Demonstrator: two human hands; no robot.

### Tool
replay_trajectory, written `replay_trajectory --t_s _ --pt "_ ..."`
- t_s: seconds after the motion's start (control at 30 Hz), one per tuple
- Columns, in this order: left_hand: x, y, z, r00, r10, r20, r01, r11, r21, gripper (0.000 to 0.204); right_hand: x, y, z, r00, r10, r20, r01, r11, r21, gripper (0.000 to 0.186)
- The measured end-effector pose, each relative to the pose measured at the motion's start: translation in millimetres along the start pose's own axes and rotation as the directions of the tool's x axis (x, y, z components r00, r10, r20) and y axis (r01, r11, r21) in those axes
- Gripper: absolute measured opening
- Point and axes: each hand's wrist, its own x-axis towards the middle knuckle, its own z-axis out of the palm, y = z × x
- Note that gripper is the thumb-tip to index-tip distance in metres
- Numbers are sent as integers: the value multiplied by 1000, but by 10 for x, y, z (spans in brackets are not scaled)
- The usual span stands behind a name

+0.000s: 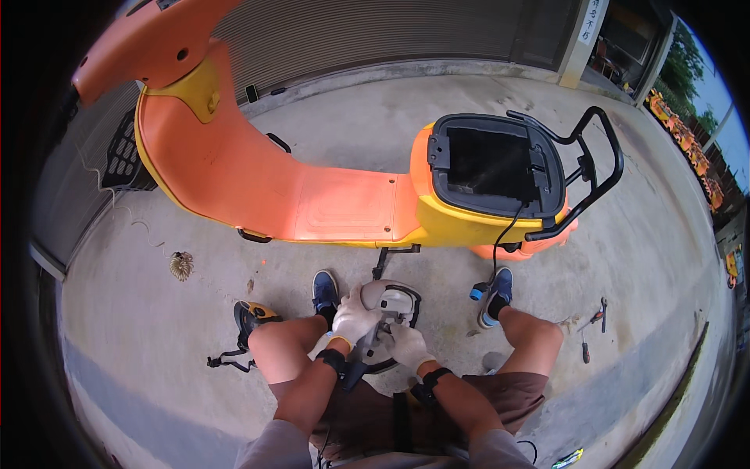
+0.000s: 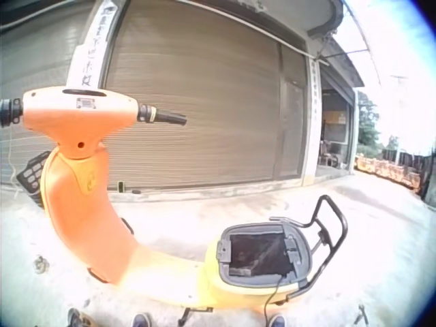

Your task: The recorder is repairing or inspecting a component of an electric scooter, involving checking screws and using a power drill.

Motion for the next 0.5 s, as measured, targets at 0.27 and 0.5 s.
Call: replay_trajectory --t_s 0.27,0.5 --pt "-73 190 265 975 204 -86 -201 978 47 90 61 120 21 888 447 109 -385 592 708 46" --pt "-99 638 335 936 338 -98 -320 933 165 78 62 329 -61 861 387 332 -424 185 886 47"
